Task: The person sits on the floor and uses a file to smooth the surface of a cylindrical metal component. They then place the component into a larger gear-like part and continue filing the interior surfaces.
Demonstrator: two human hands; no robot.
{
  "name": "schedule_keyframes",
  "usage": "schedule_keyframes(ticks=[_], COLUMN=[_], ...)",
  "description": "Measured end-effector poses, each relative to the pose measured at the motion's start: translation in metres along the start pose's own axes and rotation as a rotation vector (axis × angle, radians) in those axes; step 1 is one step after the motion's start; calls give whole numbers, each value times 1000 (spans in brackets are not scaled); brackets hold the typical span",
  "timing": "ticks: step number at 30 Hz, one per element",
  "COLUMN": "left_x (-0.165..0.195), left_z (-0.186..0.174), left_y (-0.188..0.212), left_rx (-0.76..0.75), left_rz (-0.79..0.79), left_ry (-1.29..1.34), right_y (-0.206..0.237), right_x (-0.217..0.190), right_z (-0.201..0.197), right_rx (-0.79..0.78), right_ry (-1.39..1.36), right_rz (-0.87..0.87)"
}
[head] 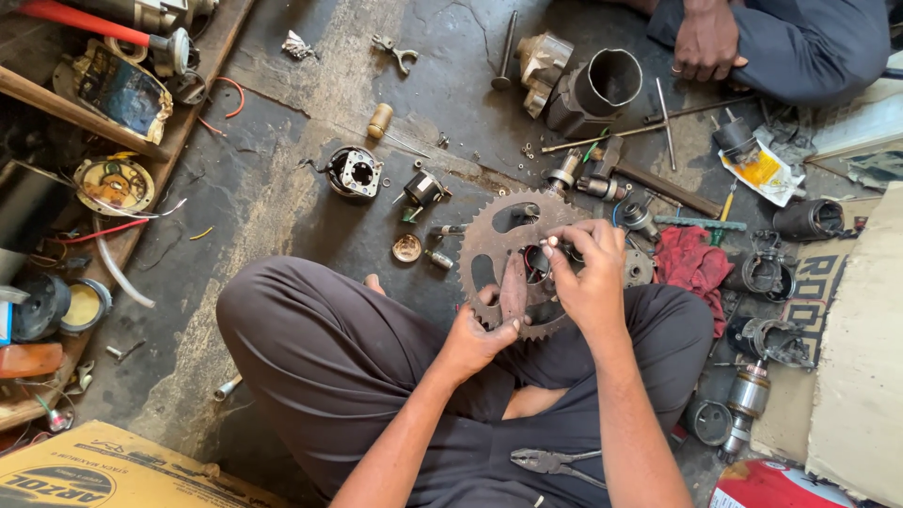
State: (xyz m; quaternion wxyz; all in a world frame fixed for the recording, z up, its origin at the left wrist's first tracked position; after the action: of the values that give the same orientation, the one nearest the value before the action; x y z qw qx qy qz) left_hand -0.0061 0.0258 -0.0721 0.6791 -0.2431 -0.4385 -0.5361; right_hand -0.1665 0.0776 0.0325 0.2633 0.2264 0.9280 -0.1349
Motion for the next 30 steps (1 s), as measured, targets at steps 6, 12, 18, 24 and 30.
schedule_keyframes(ticks=[6,12,18,24,30], left_x=[1,-2,-5,-6,-7], left_z=[1,-1,-2,-4,-2], left_y=[-1,-1,-1,-1,-1], left_rx=[-11,-20,-41,-37,-27], left_rz=[21,19,25,23,19], left_ry=[13,14,20,16,9], right_y=[5,35,38,24,35], right_x=[4,8,-4,-11,15], right_z=[-6,-28,-11,-9,-6], right_rx=[-23,-90,-102,-115,-86], right_ry=[-105,-88,24,242,-313], right_rz=[73,145,102,135,393])
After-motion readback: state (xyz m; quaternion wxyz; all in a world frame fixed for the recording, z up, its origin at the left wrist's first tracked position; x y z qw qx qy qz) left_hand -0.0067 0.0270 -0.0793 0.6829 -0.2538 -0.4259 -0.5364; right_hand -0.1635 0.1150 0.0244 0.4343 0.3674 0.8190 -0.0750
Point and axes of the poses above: each hand's wrist, its own y-axis away from the middle knuckle, its own z-axis out of the palm, x = y × z, the point moved 3 cm from there along -y, towards the middle knuckle, and after that the axes turned 15 degrees about -x, right-handed, at the moved point
